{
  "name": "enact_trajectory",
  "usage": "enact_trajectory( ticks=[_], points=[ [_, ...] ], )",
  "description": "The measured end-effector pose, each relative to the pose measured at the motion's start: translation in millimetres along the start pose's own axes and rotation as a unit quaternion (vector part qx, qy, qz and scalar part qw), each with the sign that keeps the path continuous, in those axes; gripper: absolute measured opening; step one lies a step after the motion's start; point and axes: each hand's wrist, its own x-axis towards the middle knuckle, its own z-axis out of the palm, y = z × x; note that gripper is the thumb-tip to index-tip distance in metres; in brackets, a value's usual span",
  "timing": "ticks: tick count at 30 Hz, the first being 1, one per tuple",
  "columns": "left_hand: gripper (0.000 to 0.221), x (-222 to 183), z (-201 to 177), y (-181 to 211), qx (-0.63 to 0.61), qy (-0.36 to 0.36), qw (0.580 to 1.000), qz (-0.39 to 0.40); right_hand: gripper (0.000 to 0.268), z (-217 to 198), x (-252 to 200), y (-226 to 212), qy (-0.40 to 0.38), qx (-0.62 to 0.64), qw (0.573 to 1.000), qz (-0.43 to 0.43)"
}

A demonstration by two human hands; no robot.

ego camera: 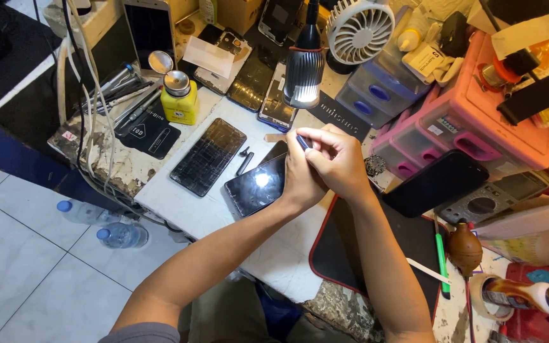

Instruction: Repairing a mobile phone by using a small tool to adjust components and testing the touchscreen interface.

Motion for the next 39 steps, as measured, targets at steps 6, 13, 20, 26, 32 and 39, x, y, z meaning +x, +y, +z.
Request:
enact_trajectory(
  ticks=[6,13,20,26,32,39],
  points=[
    [0.062,-0.4,-2.7,8.4,-0.012,-0.01,1.0,0.005,0.038,-1.8,-3.1,-3.4,0.001,-0.006,1.0,-0.004],
    [0.057,1.0,-1.3,42.2,0.03,-0.01,0.994,0.105,0.04,-15.2,-27.0,0.1,0.014,0.065,0.998,0.007],
    [0.036,-1.6,6.9,28.5,0.02,-0.012,0.951,0.308,0.037,-26.9,-44.6,7.8,0.002,0.12,0.993,0.002],
    [0.042,-4.9,7.3,33.6,0.044,-0.014,0.946,0.322,0.017,-21.3,-40.7,20.5,0.055,0.106,0.993,0.006],
    [0.065,-11.9,3.9,36.9,0.036,-0.08,0.945,0.316,0.025,-56.2,-58.5,-16.6,0.072,0.092,0.992,0.048],
    [0.075,-22.8,9.1,29.6,-0.047,-0.201,0.932,0.298,0.028,-140.2,-164.7,-41.5,-0.112,-0.314,0.911,0.243]
  ],
)
